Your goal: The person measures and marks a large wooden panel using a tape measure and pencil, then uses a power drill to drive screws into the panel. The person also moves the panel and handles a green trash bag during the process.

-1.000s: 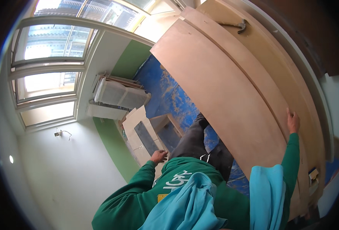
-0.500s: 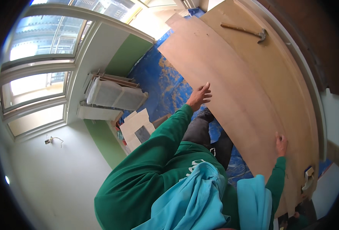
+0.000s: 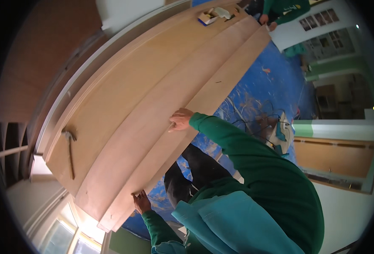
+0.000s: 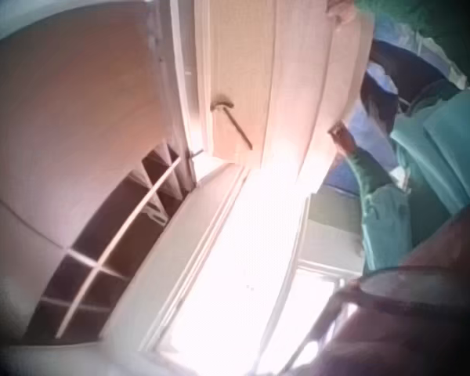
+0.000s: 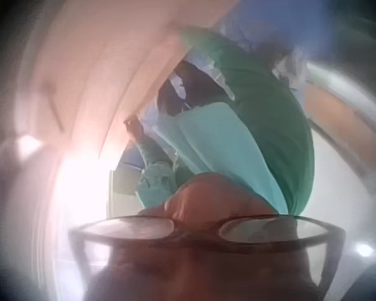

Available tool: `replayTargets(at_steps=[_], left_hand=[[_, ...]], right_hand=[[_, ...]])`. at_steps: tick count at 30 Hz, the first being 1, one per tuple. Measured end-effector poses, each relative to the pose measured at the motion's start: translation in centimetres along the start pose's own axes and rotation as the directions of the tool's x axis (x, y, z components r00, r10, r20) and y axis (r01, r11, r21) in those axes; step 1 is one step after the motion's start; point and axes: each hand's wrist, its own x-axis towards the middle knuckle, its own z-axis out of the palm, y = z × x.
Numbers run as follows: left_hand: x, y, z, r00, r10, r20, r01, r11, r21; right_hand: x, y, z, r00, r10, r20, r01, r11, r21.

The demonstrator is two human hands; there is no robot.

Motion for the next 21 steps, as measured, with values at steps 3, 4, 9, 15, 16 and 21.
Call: replayTargets(at_steps=[3,4,9,15,16,21], left_hand=[[1.6,-2.5,0.4,0.997,-0.004,0.083,0.033,0.938,-0.344],[2.1,-2.8,0.6,0.995,-0.004,0.101,0.056,0.854,-0.517],[2.9,-1.8,0.1,0.925,-0.303,0.230,0.231,-0.034,-0.972],[4.0,-3.4,0.4,0.927,-0.305,0.218,0.224,-0.015,-0.974],[4.3,-3.9,0.4,0.931,-0.297,0.213,0.228,0.015,-0.974],[5.9,-5.1,0.8,0.925,-0.260,0.278,0.285,-0.008,-0.958]], right_hand=[[0.6,1.2,2.8,0.994,-0.036,-0.105,0.036,0.999,0.000],[0.9,1.5,3.6,0.985,-0.063,-0.161,0.062,0.998,-0.008],[1.2,1.0,4.3,0.967,-0.070,-0.244,0.040,0.991,-0.125],[-0.7,-1.0,3.7,0.903,-0.085,-0.421,0.028,0.990,-0.140],[-1.6,-1.6,4.2,0.869,-0.092,-0.485,0.029,0.990,-0.137],[-13.6,-4.6,10.2,0.846,0.192,-0.498,0.002,0.932,0.362]])
